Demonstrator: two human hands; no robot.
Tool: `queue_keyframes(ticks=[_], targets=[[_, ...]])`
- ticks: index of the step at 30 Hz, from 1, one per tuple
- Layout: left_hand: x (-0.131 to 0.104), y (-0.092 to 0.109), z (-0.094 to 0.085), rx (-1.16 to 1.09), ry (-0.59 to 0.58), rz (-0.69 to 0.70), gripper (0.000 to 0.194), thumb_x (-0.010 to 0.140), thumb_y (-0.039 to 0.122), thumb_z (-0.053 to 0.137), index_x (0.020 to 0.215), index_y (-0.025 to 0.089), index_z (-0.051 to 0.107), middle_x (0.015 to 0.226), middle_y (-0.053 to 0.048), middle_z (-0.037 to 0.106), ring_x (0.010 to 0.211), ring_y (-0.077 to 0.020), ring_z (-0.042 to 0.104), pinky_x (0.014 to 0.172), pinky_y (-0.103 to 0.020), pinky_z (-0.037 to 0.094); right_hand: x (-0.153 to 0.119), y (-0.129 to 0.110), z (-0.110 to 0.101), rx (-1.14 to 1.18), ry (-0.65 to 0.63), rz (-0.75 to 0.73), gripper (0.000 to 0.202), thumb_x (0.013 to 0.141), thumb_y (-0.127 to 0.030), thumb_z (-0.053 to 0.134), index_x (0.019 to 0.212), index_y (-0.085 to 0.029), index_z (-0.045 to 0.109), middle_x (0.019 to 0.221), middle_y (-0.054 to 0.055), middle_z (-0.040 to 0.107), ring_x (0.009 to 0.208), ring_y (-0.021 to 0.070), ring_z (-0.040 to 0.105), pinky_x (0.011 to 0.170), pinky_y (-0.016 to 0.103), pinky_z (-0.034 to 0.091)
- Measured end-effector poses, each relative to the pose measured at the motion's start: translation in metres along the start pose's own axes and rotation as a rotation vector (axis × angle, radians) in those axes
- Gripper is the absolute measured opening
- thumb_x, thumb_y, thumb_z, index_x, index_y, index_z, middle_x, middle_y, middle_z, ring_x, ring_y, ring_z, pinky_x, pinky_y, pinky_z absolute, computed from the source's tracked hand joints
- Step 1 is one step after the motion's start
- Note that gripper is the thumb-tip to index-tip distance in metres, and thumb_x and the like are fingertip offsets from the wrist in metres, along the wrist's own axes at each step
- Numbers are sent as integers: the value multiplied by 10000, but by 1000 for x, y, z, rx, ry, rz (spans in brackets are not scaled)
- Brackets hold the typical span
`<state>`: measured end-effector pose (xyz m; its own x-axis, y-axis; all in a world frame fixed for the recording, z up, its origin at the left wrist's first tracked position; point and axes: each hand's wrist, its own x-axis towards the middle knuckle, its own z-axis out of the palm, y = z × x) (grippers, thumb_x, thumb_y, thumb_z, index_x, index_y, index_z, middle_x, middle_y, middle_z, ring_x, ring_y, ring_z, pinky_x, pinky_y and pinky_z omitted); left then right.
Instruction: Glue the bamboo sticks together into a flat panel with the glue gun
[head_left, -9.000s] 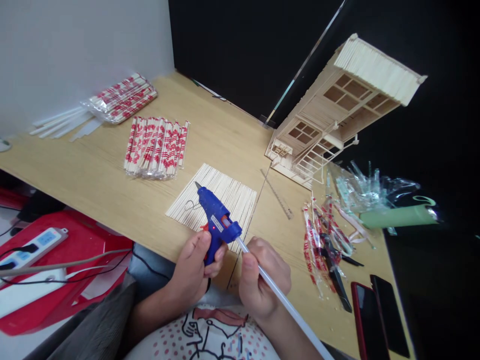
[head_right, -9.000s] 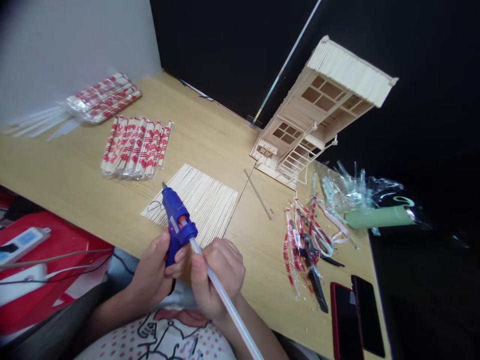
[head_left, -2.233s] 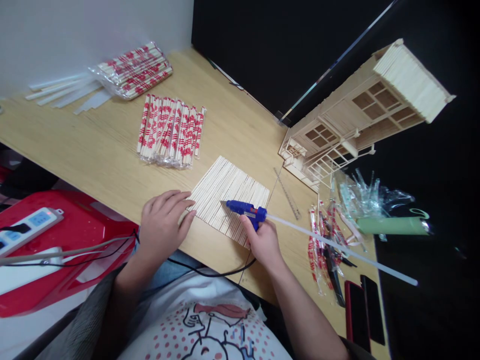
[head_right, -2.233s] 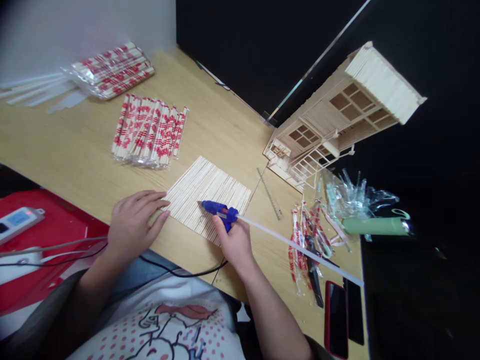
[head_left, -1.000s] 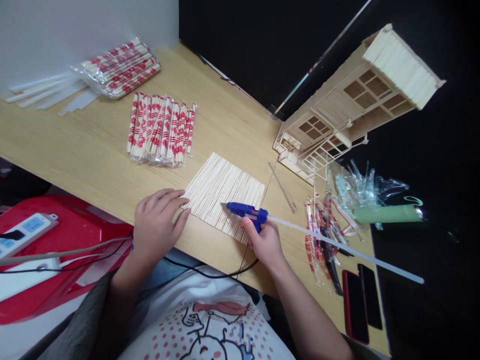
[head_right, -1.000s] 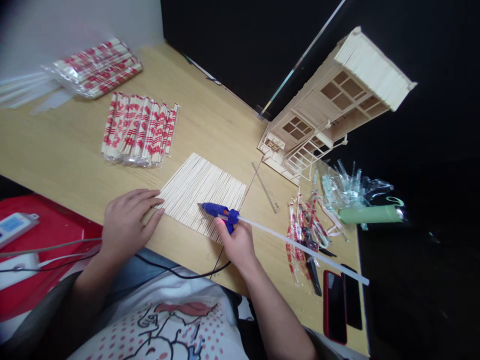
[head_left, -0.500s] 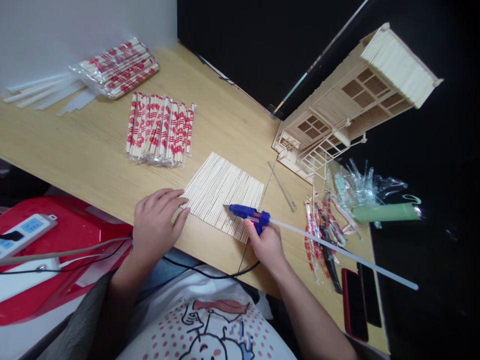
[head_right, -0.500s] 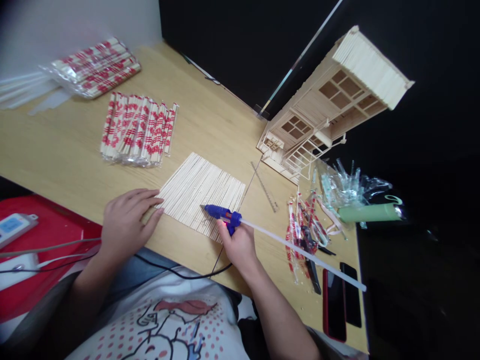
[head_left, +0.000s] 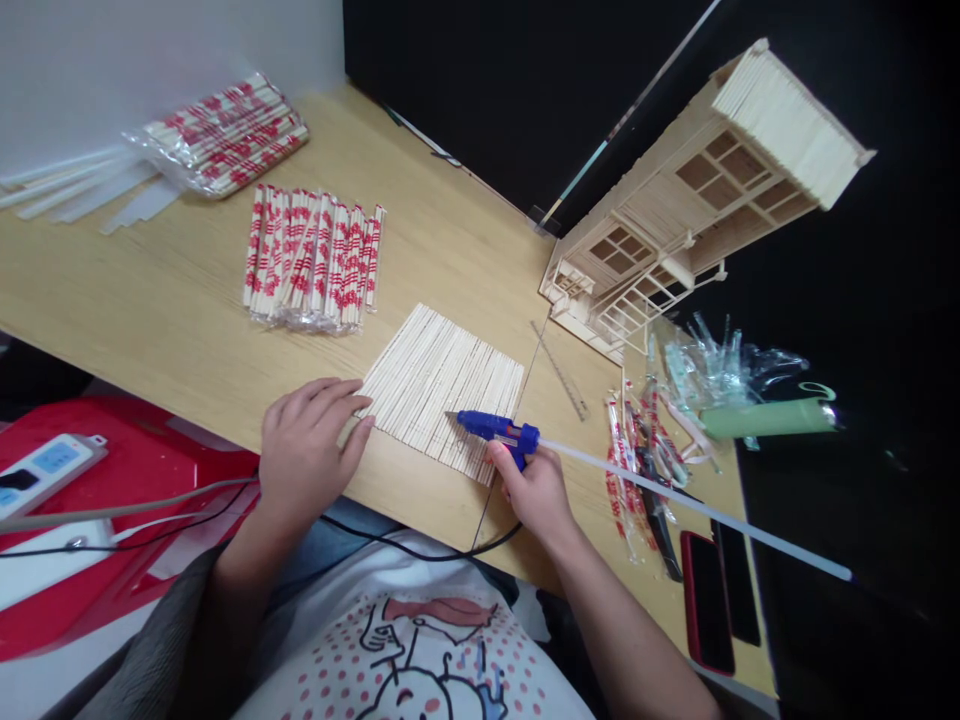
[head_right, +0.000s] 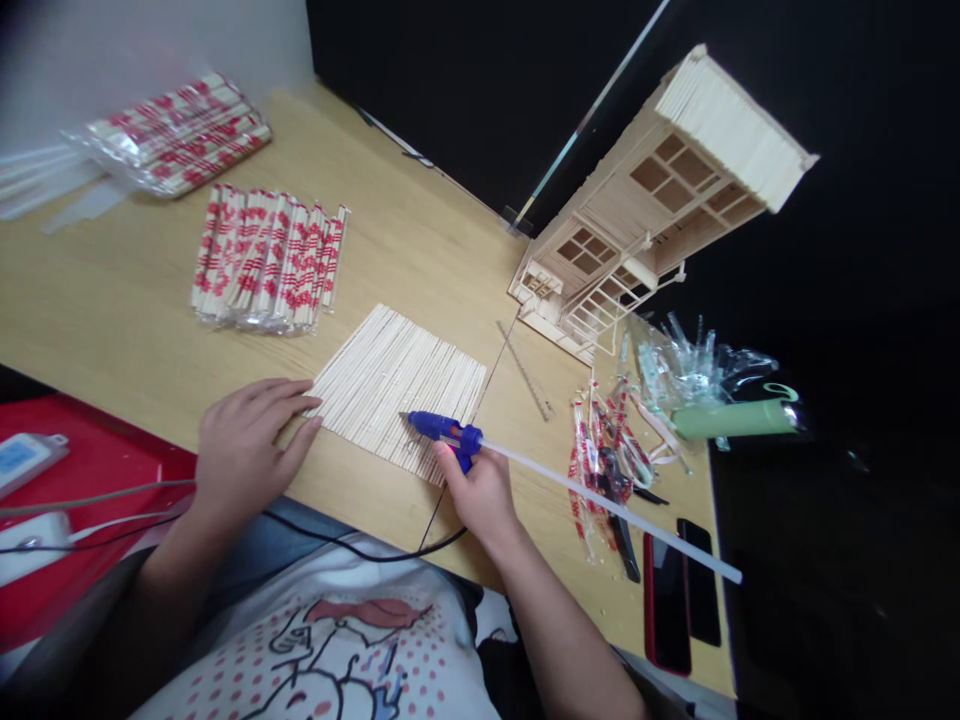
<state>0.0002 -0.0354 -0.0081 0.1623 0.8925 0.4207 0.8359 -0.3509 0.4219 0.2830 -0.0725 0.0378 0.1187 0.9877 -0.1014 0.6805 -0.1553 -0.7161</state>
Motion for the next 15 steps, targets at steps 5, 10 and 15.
queue_keyframes(ticks=[5,10,15], targets=[[1,-1,1,-1,0,1,173,969,334,619,1100,240,680,1264,-31,728,1211,-286,635,1027,-480,458,2,-2,-2,-50,1,-28,454,955,-502,541,643,-216,707,410,12,544,601,245,697,599,289,524],[1,-1,1,0,-8,-5,174,965,335,626,1099,237,677,1268,-37,726,1207,-284,637,1031,-484,459,1,-1,-5,-93,31,-42,459,943,-492,527,587,-235,658,417,18,549,629,254,707,701,316,546],[1,-2,1,-3,-20,-10,170,964,332,629,1099,238,674,1268,-33,725,1212,-281,634,1038,-483,454,-1,1,-6,-108,48,-41,438,936,-492,520,633,-222,684,460,30,582,633,257,703,743,333,546]])
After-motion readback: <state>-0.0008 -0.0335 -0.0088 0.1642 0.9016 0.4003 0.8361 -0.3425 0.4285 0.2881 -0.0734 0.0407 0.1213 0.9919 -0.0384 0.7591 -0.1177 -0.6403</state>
